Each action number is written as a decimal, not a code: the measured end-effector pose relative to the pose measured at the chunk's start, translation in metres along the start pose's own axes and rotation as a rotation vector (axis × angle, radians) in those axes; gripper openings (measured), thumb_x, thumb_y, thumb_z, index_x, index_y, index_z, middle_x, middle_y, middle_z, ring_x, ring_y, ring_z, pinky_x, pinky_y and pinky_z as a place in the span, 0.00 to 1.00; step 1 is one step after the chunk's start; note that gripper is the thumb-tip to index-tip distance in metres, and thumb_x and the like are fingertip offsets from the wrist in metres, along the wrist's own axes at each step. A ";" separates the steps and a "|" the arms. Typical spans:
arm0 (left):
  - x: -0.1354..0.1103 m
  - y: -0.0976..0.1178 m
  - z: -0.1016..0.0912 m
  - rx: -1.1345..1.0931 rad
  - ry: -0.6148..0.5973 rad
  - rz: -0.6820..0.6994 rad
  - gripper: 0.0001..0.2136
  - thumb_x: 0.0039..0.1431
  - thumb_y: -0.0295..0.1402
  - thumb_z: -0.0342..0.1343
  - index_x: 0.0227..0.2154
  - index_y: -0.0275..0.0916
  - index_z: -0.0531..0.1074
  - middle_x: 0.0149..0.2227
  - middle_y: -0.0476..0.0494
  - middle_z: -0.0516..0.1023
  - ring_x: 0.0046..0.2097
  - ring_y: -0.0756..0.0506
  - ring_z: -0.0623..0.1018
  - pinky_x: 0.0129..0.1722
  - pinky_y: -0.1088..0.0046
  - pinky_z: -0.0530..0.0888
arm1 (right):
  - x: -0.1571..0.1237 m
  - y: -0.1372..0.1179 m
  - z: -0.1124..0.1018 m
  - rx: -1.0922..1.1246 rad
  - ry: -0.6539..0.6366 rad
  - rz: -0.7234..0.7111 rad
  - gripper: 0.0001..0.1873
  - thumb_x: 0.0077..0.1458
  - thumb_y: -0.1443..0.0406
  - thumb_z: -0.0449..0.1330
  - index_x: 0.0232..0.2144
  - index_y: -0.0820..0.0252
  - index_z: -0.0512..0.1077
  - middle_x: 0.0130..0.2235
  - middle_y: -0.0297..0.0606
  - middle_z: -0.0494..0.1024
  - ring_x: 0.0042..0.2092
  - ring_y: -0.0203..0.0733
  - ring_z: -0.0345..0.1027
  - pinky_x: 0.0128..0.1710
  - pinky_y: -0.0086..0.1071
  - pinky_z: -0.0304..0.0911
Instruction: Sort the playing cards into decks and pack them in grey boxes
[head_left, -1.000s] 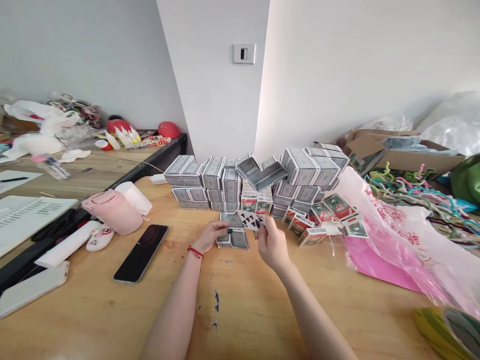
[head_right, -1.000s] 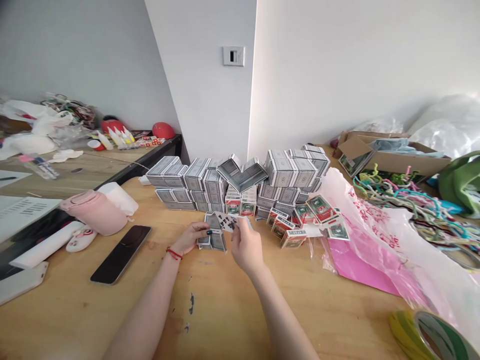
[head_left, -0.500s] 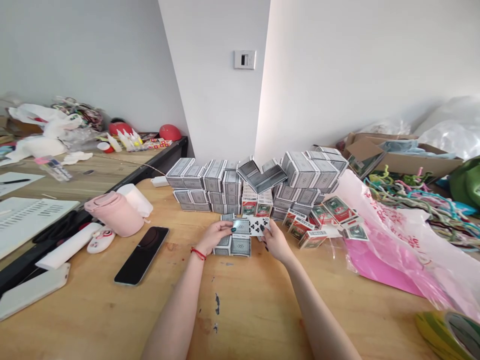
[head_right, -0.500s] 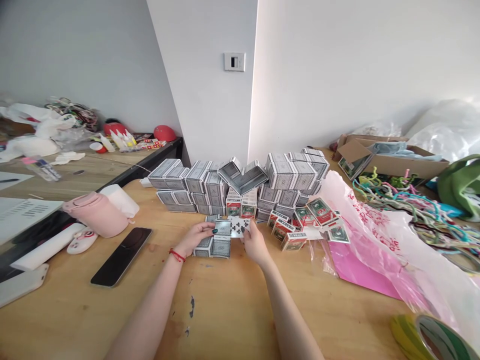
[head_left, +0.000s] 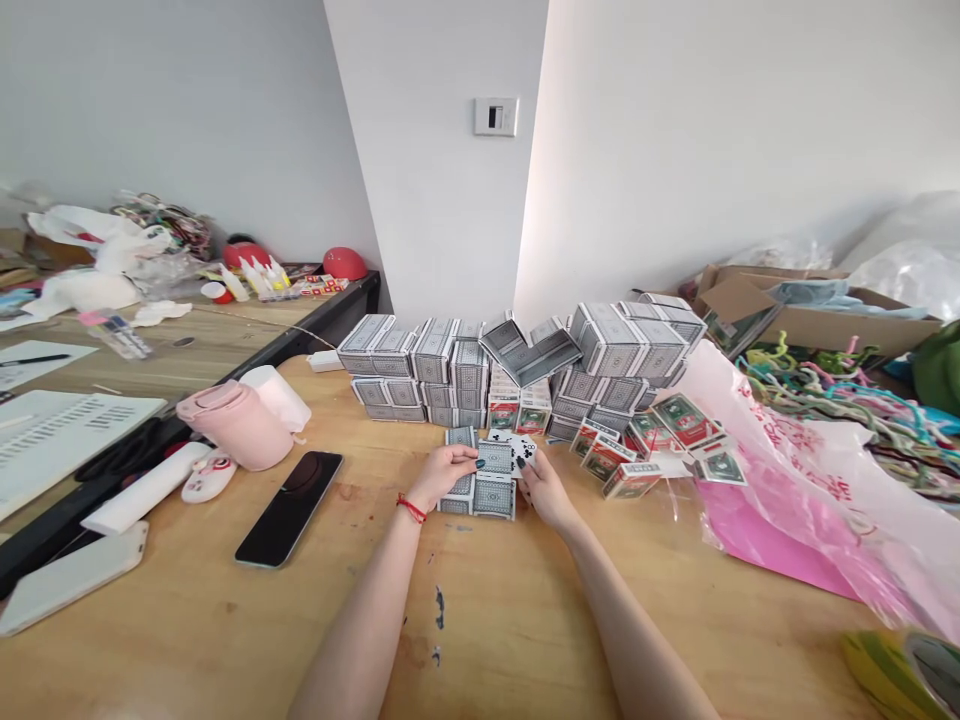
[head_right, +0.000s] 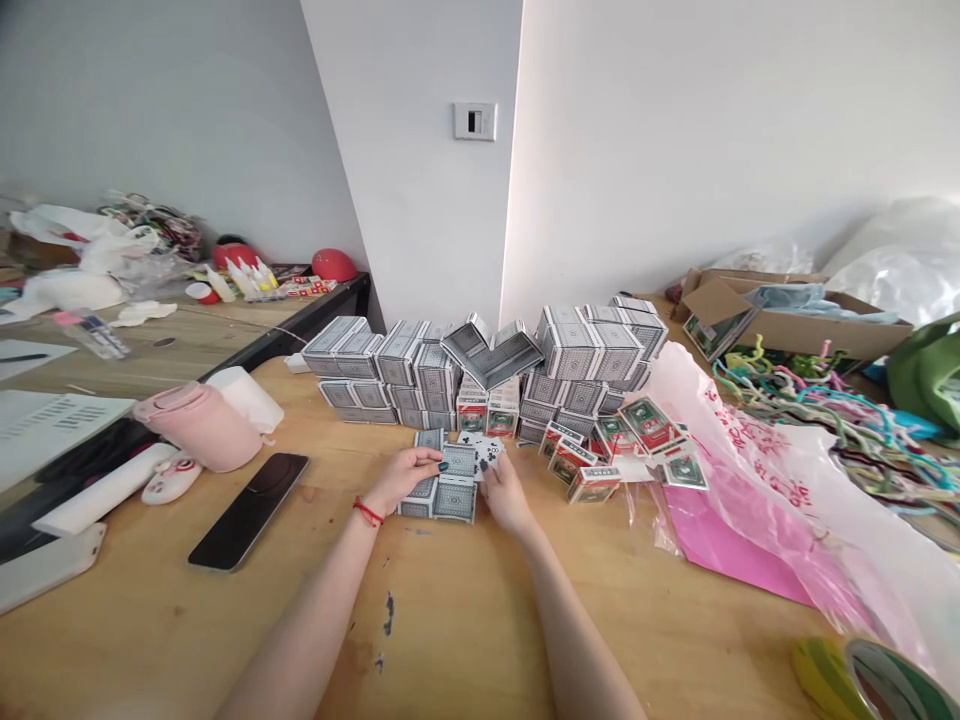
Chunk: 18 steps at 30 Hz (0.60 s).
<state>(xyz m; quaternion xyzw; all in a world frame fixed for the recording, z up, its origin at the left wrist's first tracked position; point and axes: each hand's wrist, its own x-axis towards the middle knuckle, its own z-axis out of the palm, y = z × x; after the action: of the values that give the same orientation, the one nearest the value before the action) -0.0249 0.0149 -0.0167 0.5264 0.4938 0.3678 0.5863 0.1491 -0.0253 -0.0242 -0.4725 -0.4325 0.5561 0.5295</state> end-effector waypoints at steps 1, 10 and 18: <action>0.000 0.000 0.001 0.009 -0.001 0.004 0.12 0.40 0.30 0.60 0.32 0.34 0.73 0.32 0.44 0.77 0.35 0.48 0.75 0.37 0.74 0.69 | 0.000 0.001 0.000 0.013 0.003 0.002 0.15 0.47 0.54 0.54 0.34 0.56 0.58 0.19 0.23 0.52 0.18 0.29 0.43 0.15 0.22 0.40; 0.000 0.003 0.002 -0.090 0.003 -0.005 0.10 0.44 0.28 0.57 0.32 0.34 0.71 0.30 0.45 0.77 0.32 0.49 0.75 0.34 0.76 0.69 | 0.005 0.009 -0.010 -0.028 0.012 0.031 0.16 0.47 0.53 0.52 0.33 0.55 0.55 0.19 0.22 0.52 0.17 0.28 0.45 0.14 0.22 0.41; 0.001 0.001 0.002 -0.252 0.021 -0.061 0.11 0.45 0.27 0.58 0.34 0.33 0.72 0.32 0.42 0.78 0.34 0.47 0.77 0.38 0.72 0.71 | 0.004 0.008 -0.011 -0.059 0.019 0.025 0.15 0.47 0.52 0.51 0.31 0.55 0.54 0.18 0.21 0.52 0.16 0.28 0.45 0.14 0.22 0.43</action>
<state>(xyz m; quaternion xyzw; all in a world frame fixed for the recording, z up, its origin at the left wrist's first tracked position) -0.0229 0.0158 -0.0159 0.4294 0.4654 0.4146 0.6535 0.1580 -0.0226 -0.0345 -0.4987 -0.4377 0.5453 0.5123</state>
